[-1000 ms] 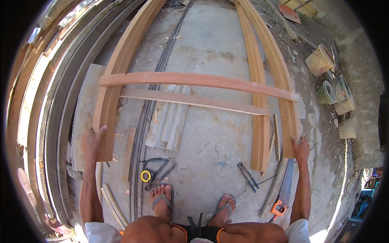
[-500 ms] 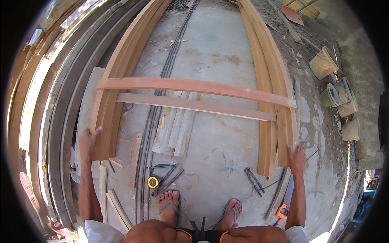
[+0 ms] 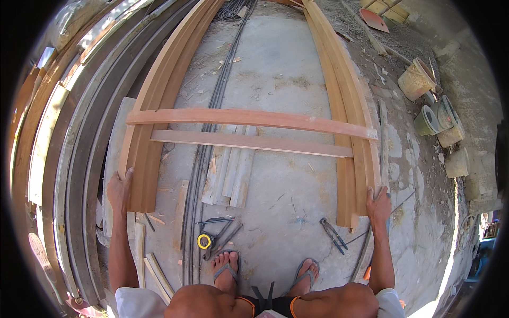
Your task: The person sits on a concrete floor and assembles a rectangular wooden frame. They use pliers to remove nails from a piece of wood, then measure and mark a small wooden strip with a tape measure and pencil. The person positions the wooden frame on the ground and continues to measure and mark components.
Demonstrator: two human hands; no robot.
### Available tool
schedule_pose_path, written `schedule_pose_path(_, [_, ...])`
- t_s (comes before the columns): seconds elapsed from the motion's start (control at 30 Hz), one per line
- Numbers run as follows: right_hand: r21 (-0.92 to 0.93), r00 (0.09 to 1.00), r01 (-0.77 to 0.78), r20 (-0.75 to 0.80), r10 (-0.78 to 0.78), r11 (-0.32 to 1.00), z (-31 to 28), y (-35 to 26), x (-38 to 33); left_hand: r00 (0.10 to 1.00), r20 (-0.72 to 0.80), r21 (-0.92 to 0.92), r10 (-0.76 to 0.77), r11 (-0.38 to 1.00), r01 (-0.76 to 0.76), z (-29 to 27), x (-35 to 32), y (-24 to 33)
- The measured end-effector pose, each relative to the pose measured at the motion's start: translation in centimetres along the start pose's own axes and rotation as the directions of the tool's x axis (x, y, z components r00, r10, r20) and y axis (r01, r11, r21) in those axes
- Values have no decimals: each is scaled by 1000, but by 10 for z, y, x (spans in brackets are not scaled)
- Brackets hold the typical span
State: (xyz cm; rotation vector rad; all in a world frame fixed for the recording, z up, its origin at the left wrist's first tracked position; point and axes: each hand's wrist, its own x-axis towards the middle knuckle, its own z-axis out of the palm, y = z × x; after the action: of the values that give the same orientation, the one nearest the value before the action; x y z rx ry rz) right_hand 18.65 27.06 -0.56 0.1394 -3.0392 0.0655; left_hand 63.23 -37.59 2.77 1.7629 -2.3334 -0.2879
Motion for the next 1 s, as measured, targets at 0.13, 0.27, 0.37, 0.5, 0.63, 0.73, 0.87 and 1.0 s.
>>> schedule_pose_path(0.13, [145, 997, -14, -72, 25, 989, 0, -7, -3, 1000, -20, 27, 6, 1000, -6, 4, 3, 5])
schedule_pose_path(0.27, [209, 999, -40, 31, 34, 977, 5, 5, 0, 995, -90, 132, 43, 991, -31, 10, 3, -3])
schedule_pose_path(0.37, [302, 992, -51, 129, 12, 952, -2, 0, -2, 999, 9, 171, -43, 984, 41, 14, -4, 9])
schedule_pose_path(0.5, [341, 986, -57, 164, 1, 938, -6, -3, -4, 991, 77, 353, -109, 933, 75, 16, 6, 3])
schedule_pose_path(0.63, [253, 981, -81, 193, 32, 964, -18, -1, -1, 987, 144, 333, -69, 943, 18, 20, 14, 9])
schedule_pose_path(0.73, [143, 894, -135, 445, 58, 981, -17, -26, 15, 955, 230, 446, -189, 893, 69, -17, 45, -55])
schedule_pose_path(0.87, [-41, 792, -111, 600, 113, 993, -91, -40, 23, 869, 490, 0, -69, 997, 79, -58, 1, 31])
schedule_pose_path(1.0, [192, 743, -300, 662, 103, 934, -215, -8, -35, 409, 912, -58, -21, 982, 179, -208, -145, 121])
